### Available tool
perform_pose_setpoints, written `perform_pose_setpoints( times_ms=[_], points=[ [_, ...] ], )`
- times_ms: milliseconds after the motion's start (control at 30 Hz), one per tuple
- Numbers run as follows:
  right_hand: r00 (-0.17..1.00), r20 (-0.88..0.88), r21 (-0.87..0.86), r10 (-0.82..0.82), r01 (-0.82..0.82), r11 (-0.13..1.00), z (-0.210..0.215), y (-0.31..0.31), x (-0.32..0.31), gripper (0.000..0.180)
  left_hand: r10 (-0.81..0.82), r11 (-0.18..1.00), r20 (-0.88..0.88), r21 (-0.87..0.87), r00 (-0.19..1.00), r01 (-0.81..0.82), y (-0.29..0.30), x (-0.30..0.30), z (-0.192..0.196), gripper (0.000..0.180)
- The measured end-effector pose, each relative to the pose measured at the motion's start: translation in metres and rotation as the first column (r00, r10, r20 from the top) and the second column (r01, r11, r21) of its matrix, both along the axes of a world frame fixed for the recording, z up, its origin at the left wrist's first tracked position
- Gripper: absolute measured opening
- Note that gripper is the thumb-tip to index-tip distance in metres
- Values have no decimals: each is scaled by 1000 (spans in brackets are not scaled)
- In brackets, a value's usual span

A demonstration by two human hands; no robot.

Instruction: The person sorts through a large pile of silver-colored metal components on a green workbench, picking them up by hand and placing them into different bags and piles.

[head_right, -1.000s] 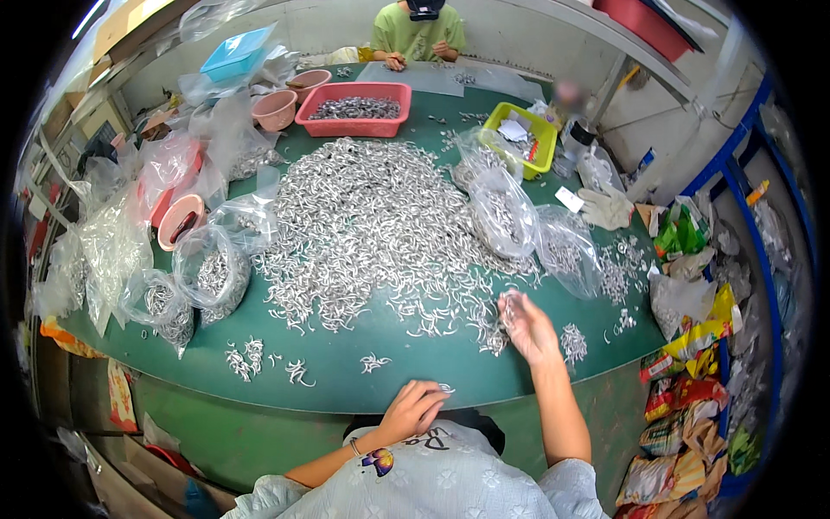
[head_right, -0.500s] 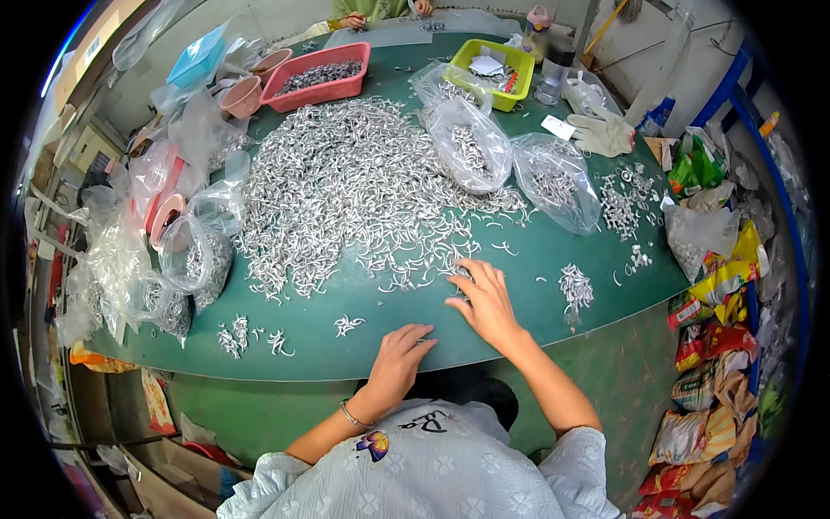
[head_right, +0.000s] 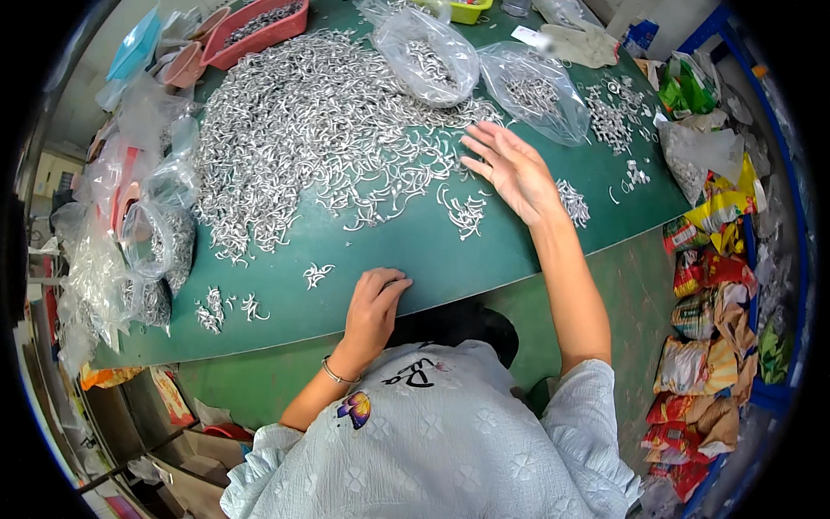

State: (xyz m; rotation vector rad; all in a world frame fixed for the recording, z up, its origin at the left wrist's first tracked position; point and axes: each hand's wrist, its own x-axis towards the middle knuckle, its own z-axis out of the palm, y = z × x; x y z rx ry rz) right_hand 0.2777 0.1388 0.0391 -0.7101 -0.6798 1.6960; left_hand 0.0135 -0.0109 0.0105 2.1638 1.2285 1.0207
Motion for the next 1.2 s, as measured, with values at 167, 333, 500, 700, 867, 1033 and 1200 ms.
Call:
perform_pose_setpoints(
  times_ms=[167, 333, 500, 700, 867, 1033, 1200],
  points=[
    [814, 567, 229, -127, -8, 973, 21, -19, 7, 36, -3, 1000, -3, -13, 1000, 3, 1, 0, 2, 30],
    [-10, 876, 446, -482, -362, 818, 17, -52, -10, 32, 12, 999, -10, -34, 1000, -13, 1, -1, 4, 30],
    [40, 854, 504, -520, -313, 805, -15, -84, -46, 28, 7, 999, -12, -51, 1000, -8, 1, -1, 6, 30],
    [495, 816, 328, -300, 31, 944, -12, -58, -49, 13, 12, 999, -12, -50, 1000, -12, 0, -2, 5, 29],
    [874, 468, 44, -133, 128, 991, 0, -21, -22, 28, 15, 999, -3, -49, 1000, -15, 1, 0, 4, 27],
    [779, 607, 131, -158, 98, 987, 13, -20, -6, 34, 18, 998, 7, -52, 1000, -17, 1, -1, 5, 28],
    [142, 929, 363, -341, -182, 914, 10, -30, 9, 22, -28, 998, -7, -57, 1000, 27, 1, -3, 0, 33]
  ],
)
